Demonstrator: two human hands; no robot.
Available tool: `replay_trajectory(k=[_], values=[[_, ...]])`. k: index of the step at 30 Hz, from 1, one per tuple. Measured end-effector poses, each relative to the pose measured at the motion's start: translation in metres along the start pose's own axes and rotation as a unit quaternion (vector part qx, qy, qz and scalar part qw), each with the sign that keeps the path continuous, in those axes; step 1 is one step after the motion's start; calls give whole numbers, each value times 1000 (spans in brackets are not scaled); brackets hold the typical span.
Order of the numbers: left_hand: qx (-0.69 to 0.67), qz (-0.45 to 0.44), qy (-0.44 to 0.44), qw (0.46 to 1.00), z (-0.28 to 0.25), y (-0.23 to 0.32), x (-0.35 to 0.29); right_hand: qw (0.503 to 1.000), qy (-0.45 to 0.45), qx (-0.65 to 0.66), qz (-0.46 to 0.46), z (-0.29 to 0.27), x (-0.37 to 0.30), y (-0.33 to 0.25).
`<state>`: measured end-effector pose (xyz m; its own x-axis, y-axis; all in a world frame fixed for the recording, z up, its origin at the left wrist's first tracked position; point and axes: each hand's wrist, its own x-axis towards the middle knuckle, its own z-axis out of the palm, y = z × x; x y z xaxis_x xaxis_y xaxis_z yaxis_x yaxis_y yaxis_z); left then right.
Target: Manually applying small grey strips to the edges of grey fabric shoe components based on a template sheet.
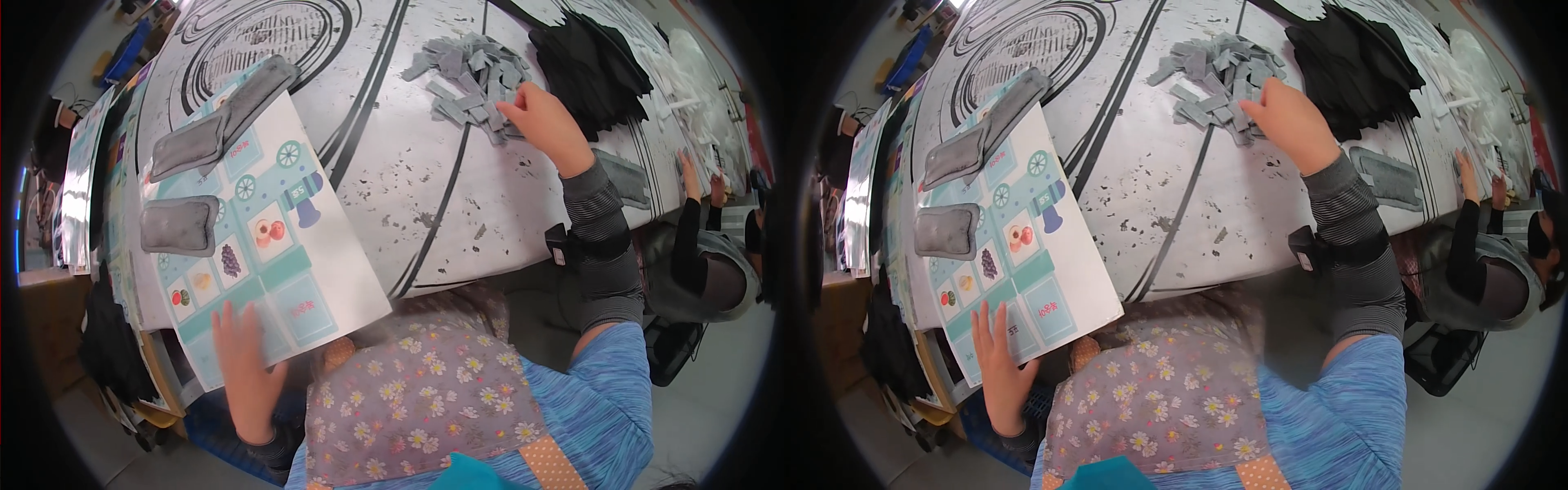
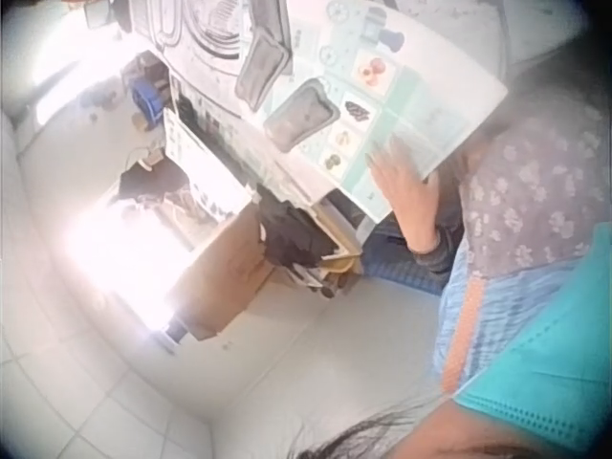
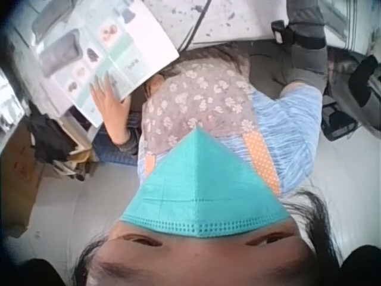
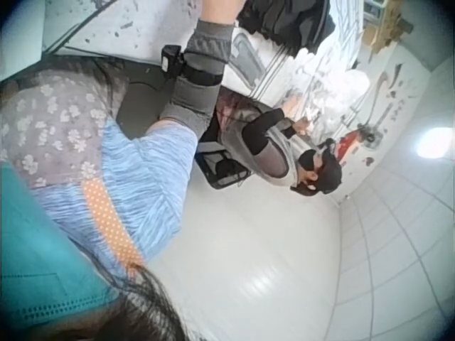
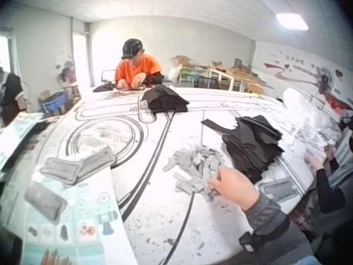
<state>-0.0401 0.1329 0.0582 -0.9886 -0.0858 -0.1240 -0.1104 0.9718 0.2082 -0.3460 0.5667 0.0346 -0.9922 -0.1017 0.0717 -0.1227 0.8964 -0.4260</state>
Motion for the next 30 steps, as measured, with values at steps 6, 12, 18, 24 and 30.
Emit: replay_trajectory(k=[6, 12, 18, 24, 30], values=[[77, -124, 17, 989, 0, -34, -13, 999, 18, 2, 26, 4, 8, 19], [62, -18, 58, 996, -26, -15, -13, 994, 91, 51, -19, -13, 14, 33], [41, 167, -53, 984, -35, 54, 15, 996, 81, 36, -18, -14, 21, 35], [-14, 193, -22, 981, 0, 121, 53, 994, 74, 75, -19, -3, 15, 31], [-215, 318, 77, 920, 16, 108, 70, 939, 36, 331, -90, -11, -10, -32]])
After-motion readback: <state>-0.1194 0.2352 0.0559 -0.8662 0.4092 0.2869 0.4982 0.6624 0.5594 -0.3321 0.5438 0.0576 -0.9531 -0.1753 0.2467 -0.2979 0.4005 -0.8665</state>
